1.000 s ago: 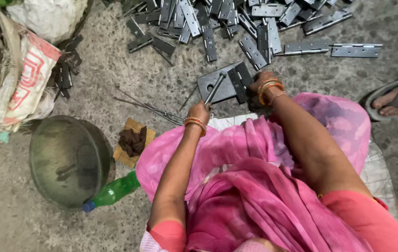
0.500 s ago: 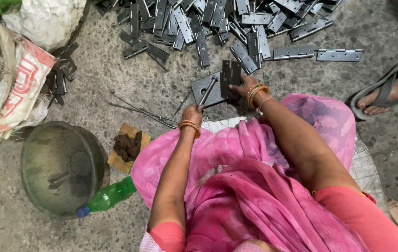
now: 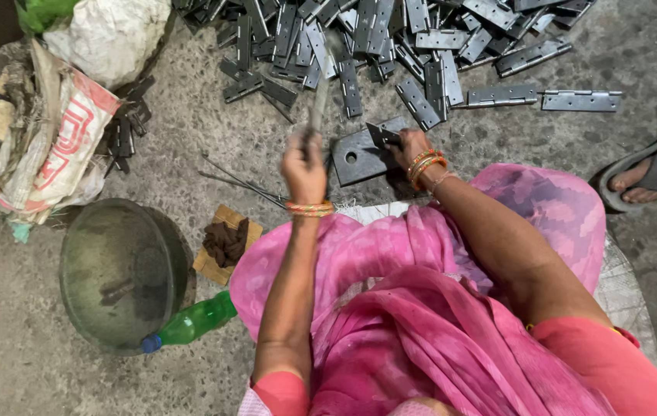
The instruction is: The person sits on the floor and assembles metal hinges by placing two hinge leaves on a metal block, inserting a pin, and striking it with a hammer. The person repeats this process for multiple hinges, placing finished units aside.
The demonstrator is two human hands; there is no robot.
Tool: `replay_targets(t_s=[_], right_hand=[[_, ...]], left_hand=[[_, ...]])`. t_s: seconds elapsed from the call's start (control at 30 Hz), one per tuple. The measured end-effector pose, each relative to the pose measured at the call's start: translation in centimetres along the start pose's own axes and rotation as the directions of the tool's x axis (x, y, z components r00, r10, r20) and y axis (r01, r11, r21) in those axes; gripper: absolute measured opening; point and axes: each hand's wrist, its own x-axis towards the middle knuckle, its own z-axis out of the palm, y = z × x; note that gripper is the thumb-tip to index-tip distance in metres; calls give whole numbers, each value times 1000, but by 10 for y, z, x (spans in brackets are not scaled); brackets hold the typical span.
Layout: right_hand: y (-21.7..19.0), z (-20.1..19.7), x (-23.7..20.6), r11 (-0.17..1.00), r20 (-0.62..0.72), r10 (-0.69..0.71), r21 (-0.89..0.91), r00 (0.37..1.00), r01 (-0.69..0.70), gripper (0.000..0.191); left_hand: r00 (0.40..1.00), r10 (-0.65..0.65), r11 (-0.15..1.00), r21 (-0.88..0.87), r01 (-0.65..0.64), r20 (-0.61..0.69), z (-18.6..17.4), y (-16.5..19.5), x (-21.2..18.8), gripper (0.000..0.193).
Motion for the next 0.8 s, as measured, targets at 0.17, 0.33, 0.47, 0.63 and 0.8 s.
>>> replay_targets(t_s=[0.17, 0.33, 0.47, 0.63, 0.8], right_hand=[[2, -2, -2, 996, 44, -58, 75, 997, 55, 20], [0, -6, -4, 991, 33, -114, 70, 993, 111, 16], [1, -6, -4, 983, -2, -169, 77, 986, 168, 19], [4, -4, -1, 954, -65, -294, 47, 954, 297, 18], [5, -3, -4, 978, -11, -199, 55, 980, 199, 21]], left_hand=[[664, 481, 694, -214, -687, -573, -59, 160, 43, 33], [412, 537, 355, -246, -902, -736, -65, 187, 36, 53], [570, 770, 638, 332, -695, -287, 19, 66, -22, 26], [968, -114, 837, 547, -28, 223, 34, -3, -59, 22], [973, 185, 895, 384, -226, 141, 25, 5, -42, 22]])
